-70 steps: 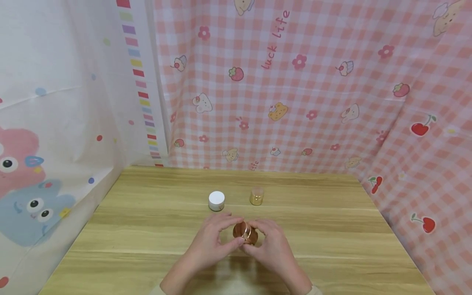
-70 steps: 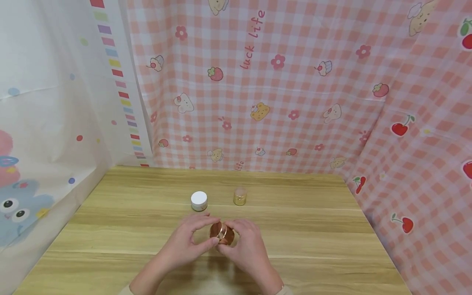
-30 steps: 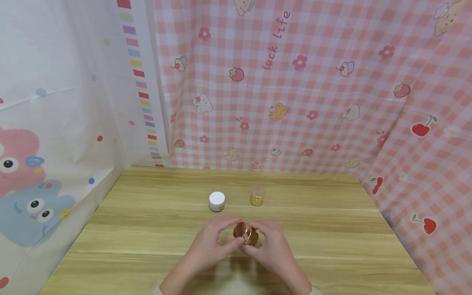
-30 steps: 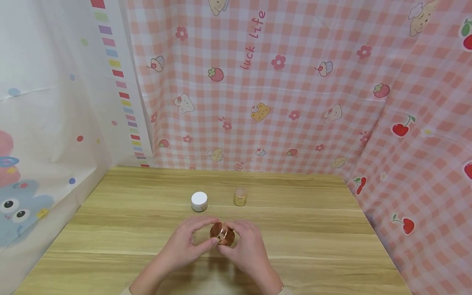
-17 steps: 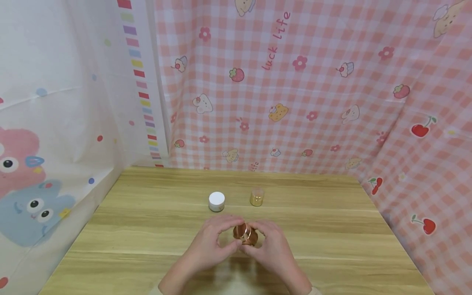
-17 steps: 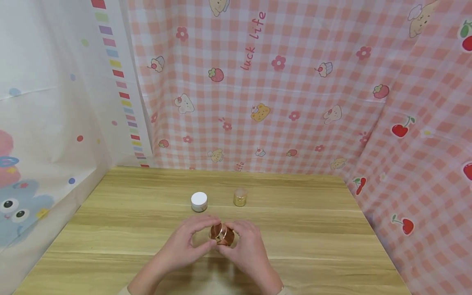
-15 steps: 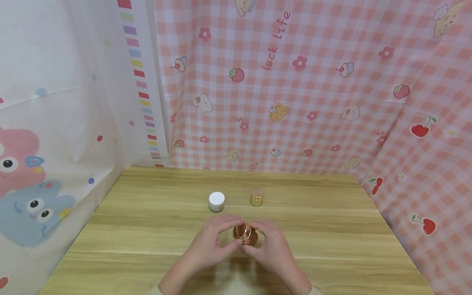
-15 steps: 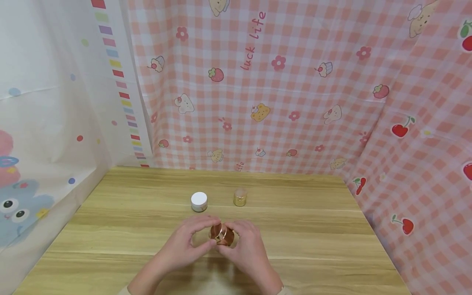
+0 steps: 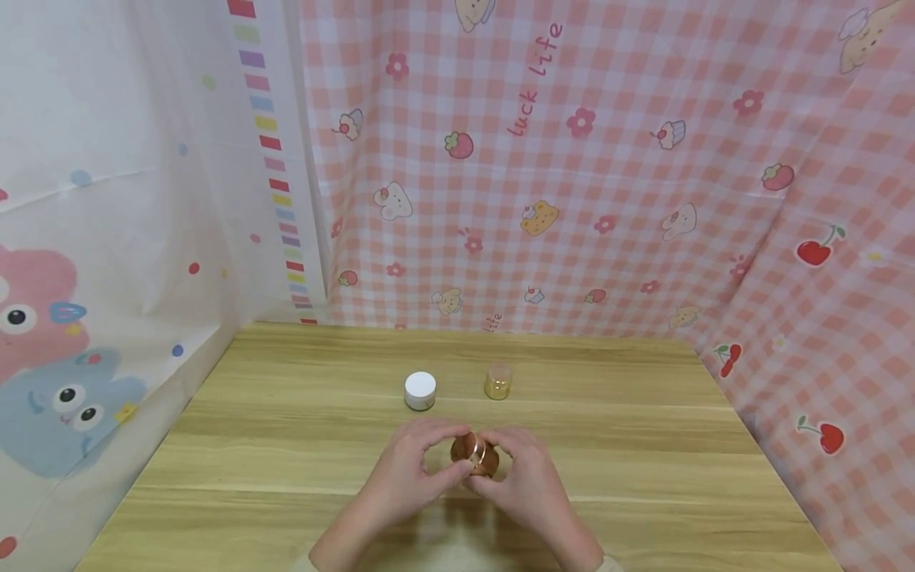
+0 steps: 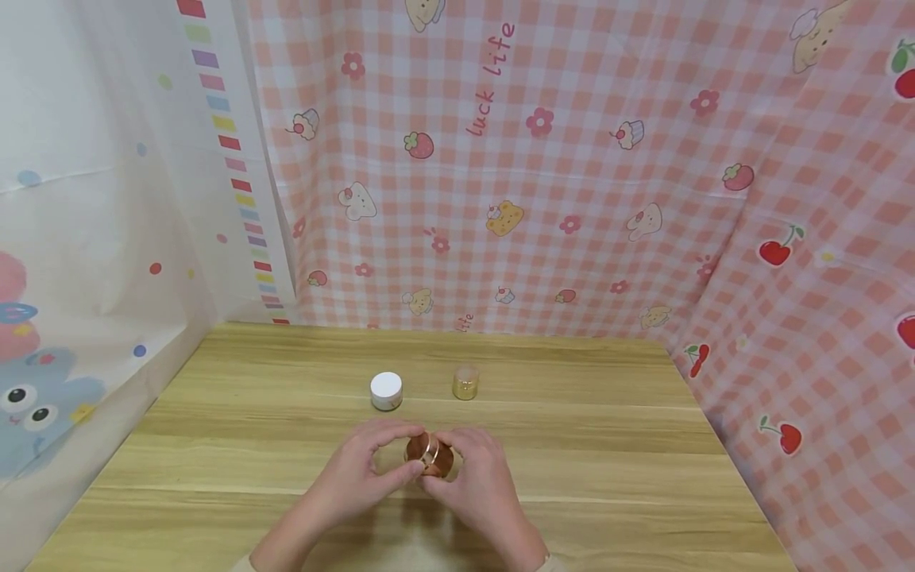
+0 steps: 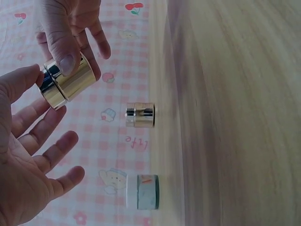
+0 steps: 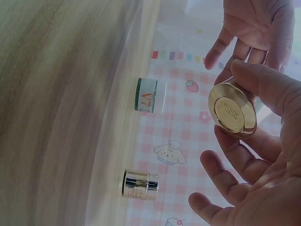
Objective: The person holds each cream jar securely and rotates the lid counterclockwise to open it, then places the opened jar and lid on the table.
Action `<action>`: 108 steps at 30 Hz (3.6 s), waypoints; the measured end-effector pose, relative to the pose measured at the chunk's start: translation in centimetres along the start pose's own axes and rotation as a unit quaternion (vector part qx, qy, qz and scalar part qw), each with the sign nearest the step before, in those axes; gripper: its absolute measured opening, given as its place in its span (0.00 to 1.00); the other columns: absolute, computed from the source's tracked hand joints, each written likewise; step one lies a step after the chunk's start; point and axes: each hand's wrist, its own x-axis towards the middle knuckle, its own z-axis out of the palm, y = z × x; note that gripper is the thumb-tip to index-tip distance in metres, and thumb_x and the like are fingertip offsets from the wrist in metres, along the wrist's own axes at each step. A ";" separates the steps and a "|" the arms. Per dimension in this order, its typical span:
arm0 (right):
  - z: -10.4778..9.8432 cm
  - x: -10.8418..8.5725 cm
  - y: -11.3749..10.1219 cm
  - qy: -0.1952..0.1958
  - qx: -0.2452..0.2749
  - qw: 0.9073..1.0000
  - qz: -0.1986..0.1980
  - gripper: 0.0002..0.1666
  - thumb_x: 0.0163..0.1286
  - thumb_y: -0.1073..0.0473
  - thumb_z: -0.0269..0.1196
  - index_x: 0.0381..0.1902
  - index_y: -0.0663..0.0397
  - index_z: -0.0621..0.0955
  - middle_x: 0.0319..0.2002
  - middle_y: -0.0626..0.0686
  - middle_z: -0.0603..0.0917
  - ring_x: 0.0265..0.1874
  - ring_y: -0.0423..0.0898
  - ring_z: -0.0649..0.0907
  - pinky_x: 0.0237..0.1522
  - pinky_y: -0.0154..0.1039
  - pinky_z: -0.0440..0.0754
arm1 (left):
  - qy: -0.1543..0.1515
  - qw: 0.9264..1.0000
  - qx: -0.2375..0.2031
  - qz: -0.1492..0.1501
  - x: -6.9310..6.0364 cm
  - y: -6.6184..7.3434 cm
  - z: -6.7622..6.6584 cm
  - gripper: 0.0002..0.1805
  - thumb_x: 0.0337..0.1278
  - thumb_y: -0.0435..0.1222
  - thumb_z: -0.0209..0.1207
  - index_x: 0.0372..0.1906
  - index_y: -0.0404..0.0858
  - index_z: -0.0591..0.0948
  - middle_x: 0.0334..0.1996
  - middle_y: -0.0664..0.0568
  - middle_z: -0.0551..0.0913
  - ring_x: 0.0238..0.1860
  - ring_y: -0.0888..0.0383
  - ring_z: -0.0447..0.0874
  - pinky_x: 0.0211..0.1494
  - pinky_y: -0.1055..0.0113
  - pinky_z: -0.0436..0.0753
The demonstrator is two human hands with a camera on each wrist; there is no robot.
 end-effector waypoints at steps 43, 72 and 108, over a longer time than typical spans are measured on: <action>0.1 0.0 0.2 0.014 -0.004 1.000 -0.019 0.27 0.49 0.54 0.87 0.48 0.46 0.92 0.44 0.44 0.94 0.47 0.40 0.88 0.55 0.44 0.88 | 0.005 1.000 -0.004 -0.015 -0.1 -0.1 0.4 0.18 0.61 0.41 0.74 0.56 0.45 0.89 0.52 0.59 0.92 0.59 0.58 0.87 0.65 0.52 0.85; 0.0 -0.2 0.0 0.009 -0.013 1.000 -0.014 0.29 0.47 0.54 0.87 0.50 0.42 0.91 0.44 0.41 0.93 0.47 0.39 0.88 0.55 0.44 0.87 | -0.005 1.000 -0.005 0.004 -0.3 -0.1 0.1 0.23 0.58 0.37 0.74 0.60 0.44 0.87 0.58 0.58 0.90 0.62 0.55 0.86 0.67 0.49 0.85; 0.3 -0.3 0.3 0.025 -0.024 0.998 -0.056 0.28 0.48 0.56 0.87 0.50 0.46 0.91 0.43 0.42 0.93 0.46 0.40 0.89 0.54 0.48 0.88 | -0.025 0.999 -0.020 0.001 -0.5 -0.5 0.0 0.27 0.62 0.47 0.75 0.65 0.48 0.85 0.63 0.58 0.88 0.65 0.53 0.84 0.69 0.47 0.83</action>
